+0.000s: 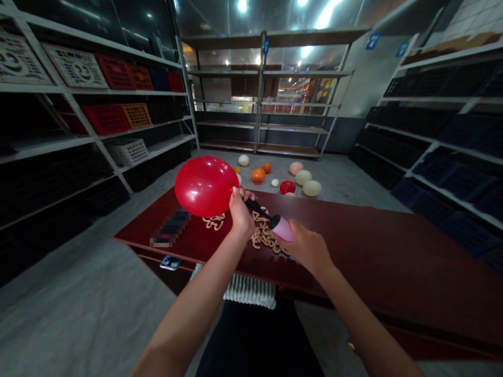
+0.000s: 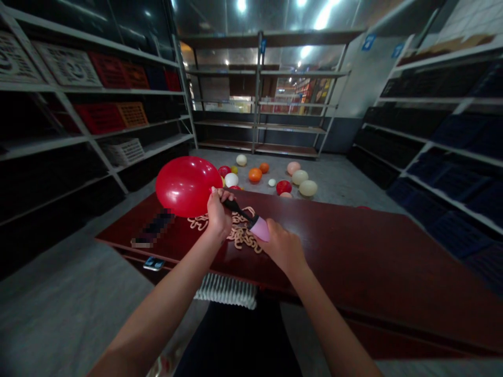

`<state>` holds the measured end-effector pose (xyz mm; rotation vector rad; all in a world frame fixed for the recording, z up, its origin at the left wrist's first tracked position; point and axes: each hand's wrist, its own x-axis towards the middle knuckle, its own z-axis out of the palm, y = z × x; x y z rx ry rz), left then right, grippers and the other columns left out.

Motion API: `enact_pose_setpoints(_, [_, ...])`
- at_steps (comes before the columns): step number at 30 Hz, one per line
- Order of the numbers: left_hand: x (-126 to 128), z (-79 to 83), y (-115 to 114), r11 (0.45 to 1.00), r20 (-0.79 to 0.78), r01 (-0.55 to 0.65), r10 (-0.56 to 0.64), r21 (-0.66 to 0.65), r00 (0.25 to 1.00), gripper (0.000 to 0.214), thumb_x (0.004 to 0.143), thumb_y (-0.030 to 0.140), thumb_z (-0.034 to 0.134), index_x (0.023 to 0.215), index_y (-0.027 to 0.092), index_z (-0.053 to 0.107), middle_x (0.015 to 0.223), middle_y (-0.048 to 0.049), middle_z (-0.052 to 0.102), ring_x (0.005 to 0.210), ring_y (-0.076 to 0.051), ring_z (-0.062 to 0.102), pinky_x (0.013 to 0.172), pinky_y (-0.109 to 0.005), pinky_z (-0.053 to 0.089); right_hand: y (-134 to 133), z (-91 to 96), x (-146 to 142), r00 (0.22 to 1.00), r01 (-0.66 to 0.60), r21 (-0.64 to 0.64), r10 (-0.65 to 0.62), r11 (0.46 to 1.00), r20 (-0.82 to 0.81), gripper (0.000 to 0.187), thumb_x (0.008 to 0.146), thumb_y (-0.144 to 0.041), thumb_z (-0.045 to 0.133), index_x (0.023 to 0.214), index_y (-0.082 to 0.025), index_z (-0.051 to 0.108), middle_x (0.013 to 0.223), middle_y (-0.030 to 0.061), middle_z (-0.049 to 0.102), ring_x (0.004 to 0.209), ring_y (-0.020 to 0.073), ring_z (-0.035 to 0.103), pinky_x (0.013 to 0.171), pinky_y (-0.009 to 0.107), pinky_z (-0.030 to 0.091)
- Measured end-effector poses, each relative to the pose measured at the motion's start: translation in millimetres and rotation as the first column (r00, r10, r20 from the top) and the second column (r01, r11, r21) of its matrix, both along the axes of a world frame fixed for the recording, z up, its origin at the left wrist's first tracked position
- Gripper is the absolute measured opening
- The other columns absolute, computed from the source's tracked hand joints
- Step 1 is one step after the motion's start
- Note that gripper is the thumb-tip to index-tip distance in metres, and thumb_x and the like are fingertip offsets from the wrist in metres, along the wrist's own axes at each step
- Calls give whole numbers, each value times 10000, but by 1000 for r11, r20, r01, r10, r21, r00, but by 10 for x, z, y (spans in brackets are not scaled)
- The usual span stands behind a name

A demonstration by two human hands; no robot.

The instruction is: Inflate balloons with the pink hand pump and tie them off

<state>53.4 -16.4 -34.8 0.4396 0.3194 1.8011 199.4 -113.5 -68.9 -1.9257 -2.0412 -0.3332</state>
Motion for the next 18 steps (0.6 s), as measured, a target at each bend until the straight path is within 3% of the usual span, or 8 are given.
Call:
enact_pose_setpoints(6, [-271,185,15,994,-56,-47,53,100,997,420,999,401,525,657,191,399,621,30,312,564,-118,395,624,-263,396,-96,-65,243,997,-60,-20,59,998,-50,402,893,-530,591,1159,-229,588,1067,89,754,869,273,740,642,324,478])
enact_pose_setpoints(10, [-372,337,11,987,-8,-91,92,136,996,387,1029,304,473,661,194,418,635,17,295,549,-115,362,605,-279,361,-136,-91,341,992,-77,-13,76,997,-96,449,885,-521,590,1233,-237,575,1141,91,741,913,276,735,679,336,506])
enact_pose_setpoints(13, [-348,377,57,986,19,-126,124,109,992,397,1045,251,433,655,190,390,623,27,289,519,-102,333,573,-268,342,-127,-79,345,994,-59,-38,56,998,-89,419,879,-501,587,1212,-247,590,1100,95,752,860,275,737,647,329,487])
enact_pose_setpoints(18, [-191,387,112,987,6,-140,140,82,990,413,1006,367,528,669,189,369,618,58,288,503,-81,341,533,-217,347,-81,-53,286,998,-25,-96,19,995,-62,355,871,-505,590,1092,-226,599,986,104,768,792,289,735,601,321,433])
